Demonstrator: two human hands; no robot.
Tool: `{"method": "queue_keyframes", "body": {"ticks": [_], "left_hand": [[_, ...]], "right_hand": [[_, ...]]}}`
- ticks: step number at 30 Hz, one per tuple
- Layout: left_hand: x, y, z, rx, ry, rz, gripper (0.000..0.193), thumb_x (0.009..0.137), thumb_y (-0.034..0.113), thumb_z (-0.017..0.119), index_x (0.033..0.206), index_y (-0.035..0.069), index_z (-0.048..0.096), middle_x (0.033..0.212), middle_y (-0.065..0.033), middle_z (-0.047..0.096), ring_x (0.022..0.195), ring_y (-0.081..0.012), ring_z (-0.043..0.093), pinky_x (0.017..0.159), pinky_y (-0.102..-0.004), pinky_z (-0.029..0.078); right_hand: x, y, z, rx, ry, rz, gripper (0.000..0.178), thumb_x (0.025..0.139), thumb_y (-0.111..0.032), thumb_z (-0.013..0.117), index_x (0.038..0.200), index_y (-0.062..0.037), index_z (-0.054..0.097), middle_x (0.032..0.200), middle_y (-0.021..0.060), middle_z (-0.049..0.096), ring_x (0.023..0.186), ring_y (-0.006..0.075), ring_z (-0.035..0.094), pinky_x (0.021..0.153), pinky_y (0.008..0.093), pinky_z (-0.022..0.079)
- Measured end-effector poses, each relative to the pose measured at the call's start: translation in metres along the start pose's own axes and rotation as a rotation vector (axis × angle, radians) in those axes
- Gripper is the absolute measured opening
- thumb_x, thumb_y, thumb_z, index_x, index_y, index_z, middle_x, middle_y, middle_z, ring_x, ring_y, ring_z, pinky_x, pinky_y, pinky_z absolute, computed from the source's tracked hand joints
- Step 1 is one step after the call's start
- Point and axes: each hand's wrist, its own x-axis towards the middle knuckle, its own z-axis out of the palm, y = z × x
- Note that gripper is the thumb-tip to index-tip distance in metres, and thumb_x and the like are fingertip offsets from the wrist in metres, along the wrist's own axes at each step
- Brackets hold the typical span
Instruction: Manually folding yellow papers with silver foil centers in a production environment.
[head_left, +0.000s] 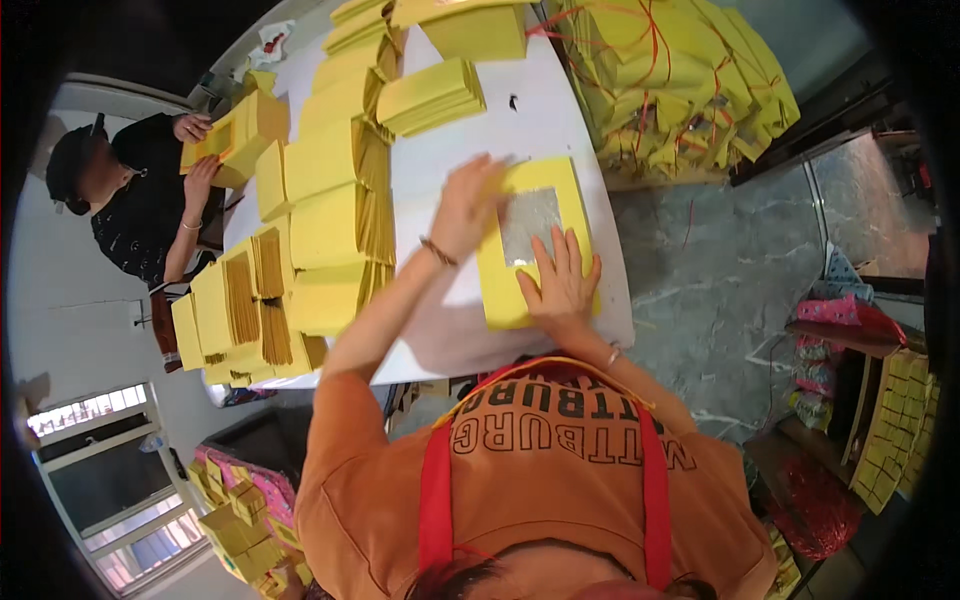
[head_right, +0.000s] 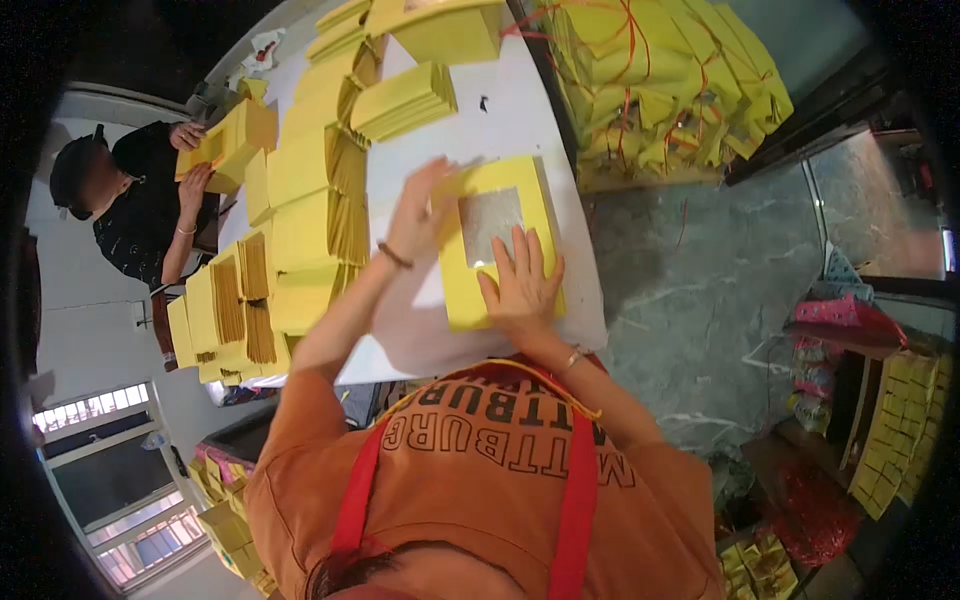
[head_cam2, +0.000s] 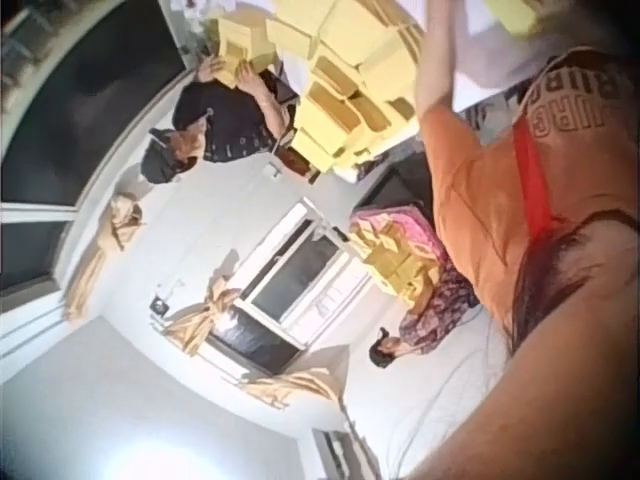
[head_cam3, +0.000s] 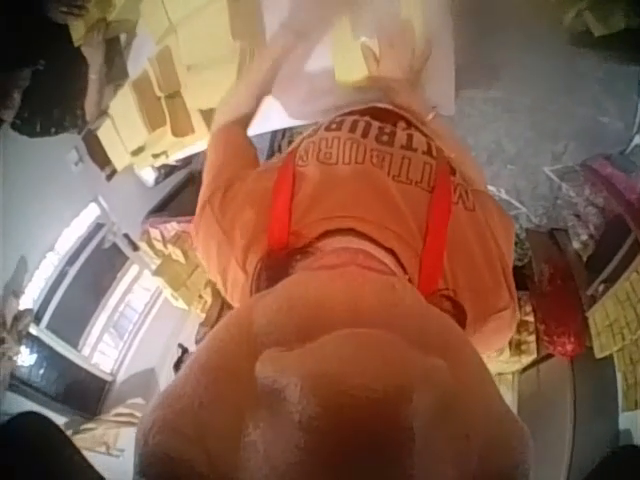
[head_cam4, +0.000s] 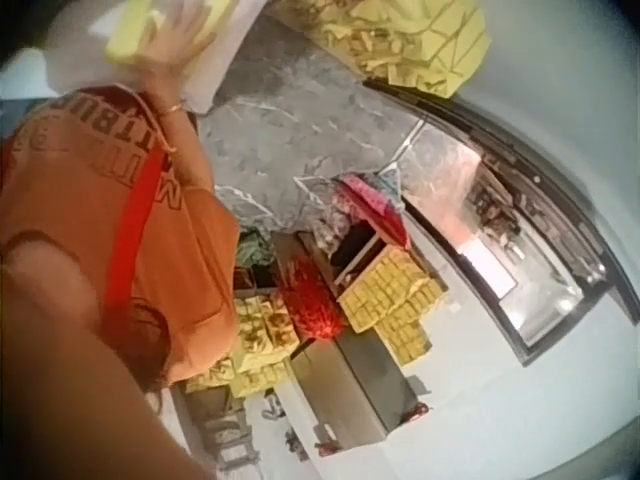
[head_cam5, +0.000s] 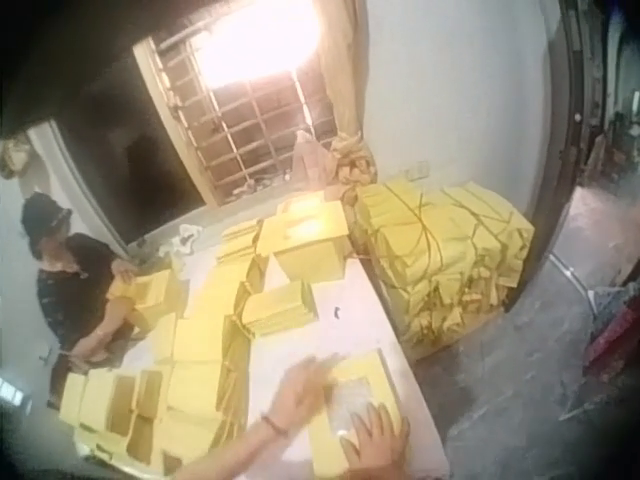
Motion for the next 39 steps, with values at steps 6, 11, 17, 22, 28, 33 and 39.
{"method": "queue_keyframes", "body": {"ticks": [6, 11, 17, 22, 28, 33, 39], "left_hand": [[-0.074, 0.040, 0.042, 0.231, -0.059, -0.143, 0.040, 0.079, 0.006, 0.056, 0.119, 0.010, 0.053, 0.129, -0.0143, 0.044, 0.122, -0.0320, 0.036, 0.099, -0.0436, 0.026], [-0.078, 0.040, 0.045, 0.323, -0.050, -0.055, 0.041, 0.080, 0.005, 0.055, 0.120, 0.013, 0.053, 0.131, -0.0122, 0.043, 0.122, -0.0310, 0.035, 0.099, -0.0448, 0.024], [-0.083, 0.041, 0.047, 0.307, -0.026, -0.080, 0.038, 0.081, 0.006, 0.055, 0.118, 0.015, 0.054, 0.131, -0.0100, 0.043, 0.122, -0.0305, 0.036, 0.094, -0.0473, 0.027], [-0.083, 0.038, 0.051, 0.289, -0.002, -0.062, 0.036, 0.081, 0.008, 0.056, 0.116, 0.015, 0.055, 0.130, -0.0101, 0.044, 0.121, -0.0303, 0.036, 0.091, -0.0472, 0.029], [-0.080, 0.039, 0.052, 0.264, 0.008, -0.069, 0.034, 0.082, 0.008, 0.055, 0.115, 0.016, 0.055, 0.130, -0.0097, 0.043, 0.122, -0.0297, 0.035, 0.093, -0.0501, 0.027], [-0.079, 0.046, 0.048, 0.398, -0.016, -0.076, 0.035, 0.080, 0.008, 0.056, 0.114, 0.018, 0.055, 0.131, -0.0090, 0.041, 0.123, -0.0290, 0.034, 0.094, -0.0533, 0.025], [-0.070, 0.055, 0.041, 0.447, 0.005, 0.117, 0.040, 0.071, 0.007, 0.060, 0.109, 0.018, 0.056, 0.115, -0.0057, 0.050, 0.108, -0.0239, 0.045, 0.087, -0.0453, 0.034]], "right_hand": [[0.003, -0.002, -0.001, 0.051, -0.033, -0.043, 0.054, 0.085, -0.032, 0.051, 0.134, -0.0110, 0.040, 0.145, 0.0110, 0.025, 0.136, 0.0268, 0.016, 0.102, 0.0579, 0.007], [0.001, 0.001, 0.005, 0.069, 0.010, -0.044, 0.053, 0.083, -0.029, 0.052, 0.131, -0.0102, 0.042, 0.145, 0.0104, 0.026, 0.136, 0.0261, 0.018, 0.103, 0.0582, 0.007], [-0.003, -0.002, 0.002, 0.068, 0.013, -0.053, 0.053, 0.082, -0.028, 0.054, 0.131, -0.0104, 0.042, 0.143, 0.0105, 0.028, 0.134, 0.0283, 0.020, 0.103, 0.0585, 0.009], [-0.005, 0.004, 0.007, 0.194, 0.257, -0.037, 0.056, 0.080, -0.022, 0.058, 0.131, -0.0084, 0.041, 0.141, 0.0172, 0.028, 0.133, 0.0340, 0.021, 0.105, 0.0536, 0.015], [0.010, 0.014, -0.007, 0.771, 0.248, 0.219, 0.060, 0.084, -0.016, 0.055, 0.137, -0.0011, 0.030, 0.142, 0.0202, 0.026, 0.133, 0.0307, 0.022, 0.107, 0.0387, 0.020], [0.016, 0.032, -0.028, 0.891, 0.012, 0.369, 0.061, 0.090, -0.014, 0.051, 0.141, -0.0004, 0.021, 0.144, 0.0155, 0.027, 0.133, 0.0214, 0.026, 0.106, 0.0299, 0.023], [0.013, 0.039, -0.039, 0.925, -0.080, 0.227, 0.059, 0.090, -0.016, 0.052, 0.139, 0.0009, 0.025, 0.140, 0.0165, 0.034, 0.129, 0.0218, 0.033, 0.103, 0.0293, 0.029]]}}
